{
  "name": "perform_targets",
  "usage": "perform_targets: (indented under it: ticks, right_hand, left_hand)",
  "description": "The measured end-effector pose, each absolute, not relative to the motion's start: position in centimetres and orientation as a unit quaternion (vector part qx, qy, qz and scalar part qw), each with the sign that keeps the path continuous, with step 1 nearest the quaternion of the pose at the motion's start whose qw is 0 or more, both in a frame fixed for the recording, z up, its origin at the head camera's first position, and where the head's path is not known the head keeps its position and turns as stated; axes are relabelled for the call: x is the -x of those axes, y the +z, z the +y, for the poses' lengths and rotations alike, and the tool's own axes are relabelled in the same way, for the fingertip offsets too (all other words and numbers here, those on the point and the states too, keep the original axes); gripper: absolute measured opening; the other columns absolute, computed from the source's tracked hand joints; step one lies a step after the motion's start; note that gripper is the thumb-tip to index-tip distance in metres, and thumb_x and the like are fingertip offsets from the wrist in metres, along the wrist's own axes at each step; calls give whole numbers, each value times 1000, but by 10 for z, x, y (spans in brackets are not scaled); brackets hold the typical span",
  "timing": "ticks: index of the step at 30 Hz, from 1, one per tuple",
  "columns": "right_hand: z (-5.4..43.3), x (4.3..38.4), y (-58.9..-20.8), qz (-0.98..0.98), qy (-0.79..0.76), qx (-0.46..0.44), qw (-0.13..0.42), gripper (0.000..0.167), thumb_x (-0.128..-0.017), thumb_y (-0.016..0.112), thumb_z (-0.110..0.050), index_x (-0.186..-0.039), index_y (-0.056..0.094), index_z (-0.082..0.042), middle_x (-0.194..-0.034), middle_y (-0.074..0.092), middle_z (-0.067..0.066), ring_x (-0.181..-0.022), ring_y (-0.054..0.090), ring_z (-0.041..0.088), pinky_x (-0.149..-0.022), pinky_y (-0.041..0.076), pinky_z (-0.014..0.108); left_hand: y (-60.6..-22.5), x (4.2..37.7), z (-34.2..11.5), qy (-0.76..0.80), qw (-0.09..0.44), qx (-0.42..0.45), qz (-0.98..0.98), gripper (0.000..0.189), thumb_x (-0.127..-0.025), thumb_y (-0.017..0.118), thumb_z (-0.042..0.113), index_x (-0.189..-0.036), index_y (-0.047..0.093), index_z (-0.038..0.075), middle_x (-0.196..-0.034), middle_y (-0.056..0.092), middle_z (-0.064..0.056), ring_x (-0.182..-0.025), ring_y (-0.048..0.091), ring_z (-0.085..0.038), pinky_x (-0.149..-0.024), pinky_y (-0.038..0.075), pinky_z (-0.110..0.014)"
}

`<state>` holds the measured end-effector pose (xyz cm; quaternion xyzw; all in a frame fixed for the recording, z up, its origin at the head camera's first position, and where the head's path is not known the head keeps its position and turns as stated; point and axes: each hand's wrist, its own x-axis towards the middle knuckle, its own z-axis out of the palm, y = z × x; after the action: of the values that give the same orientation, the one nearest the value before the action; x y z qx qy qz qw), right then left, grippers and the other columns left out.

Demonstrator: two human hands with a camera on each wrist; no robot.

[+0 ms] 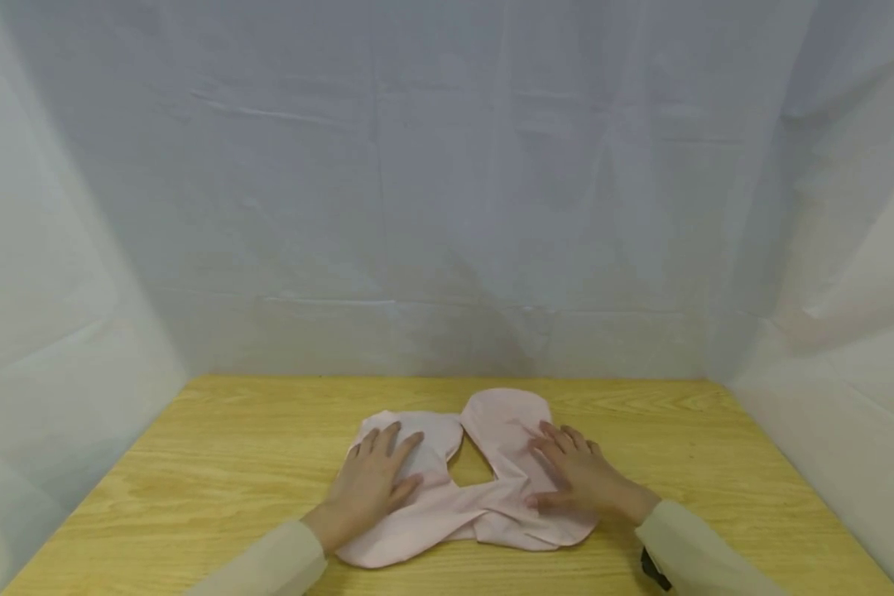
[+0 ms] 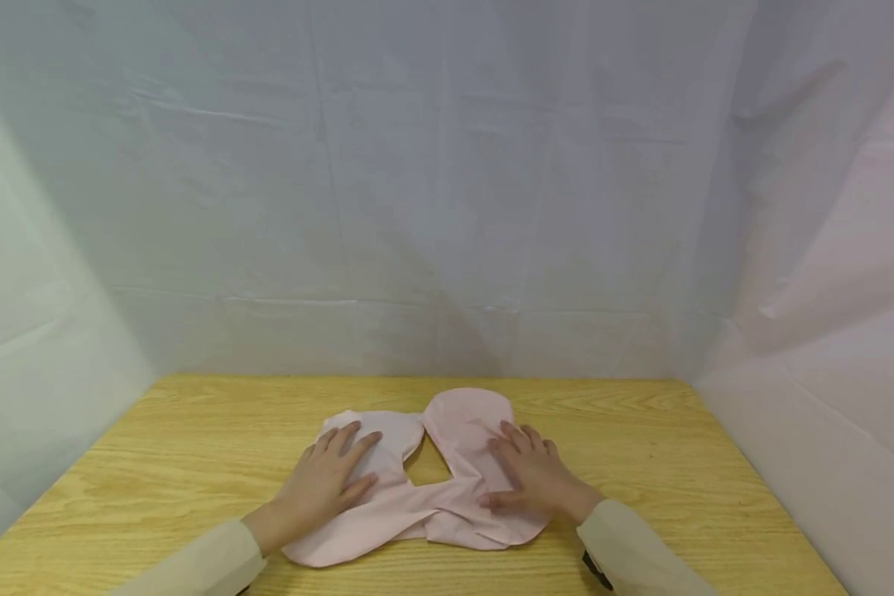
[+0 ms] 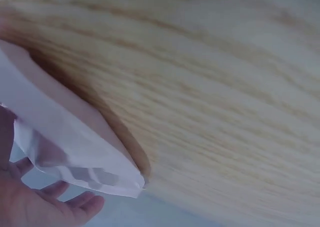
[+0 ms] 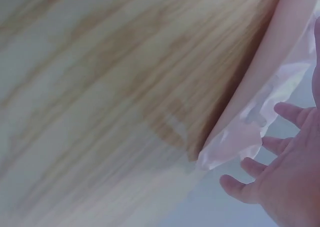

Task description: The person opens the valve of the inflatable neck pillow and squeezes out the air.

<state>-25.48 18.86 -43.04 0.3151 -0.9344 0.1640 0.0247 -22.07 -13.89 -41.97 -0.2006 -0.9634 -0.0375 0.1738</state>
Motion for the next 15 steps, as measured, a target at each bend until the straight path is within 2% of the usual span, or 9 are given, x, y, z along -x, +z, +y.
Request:
perform_targets:
  ticks: [4, 9, 15]
  right_hand:
    - [187, 255, -429, -921, 169, -346, 55, 79, -72, 67, -54, -132, 43, -8, -145, 27, 24, -127, 28, 51, -94, 26, 70]
    - [187, 255, -432, -887, 168, -418, 99, 76, -74, 68, -50, -130, 45, -4, -139, 36, 24, -123, 37, 44, -93, 34, 64]
    - [186, 253, -436, -863, 156, -460, 140, 69, -75, 70, -42, -124, 49, 0, -129, 46, 23, -119, 43, 40, -94, 37, 57]
  left_hand:
    - [-419, 218, -139, -42, 188, 227, -955, 54, -85, 57, 48, -132, 46, 23, -134, 44, -16, -119, 43, -45, -93, 41, -55]
    - [-419, 208, -135, -52, 199, 277, -939, 54, -84, 57, 49, -129, 49, 21, -133, 45, -14, -119, 44, -43, -93, 40, -55]
    - [-423, 198, -135, -13, 188, 299, -935, 65, -79, 55, 59, -131, 46, 20, -138, 42, -14, -121, 41, -45, -91, 41, -56]
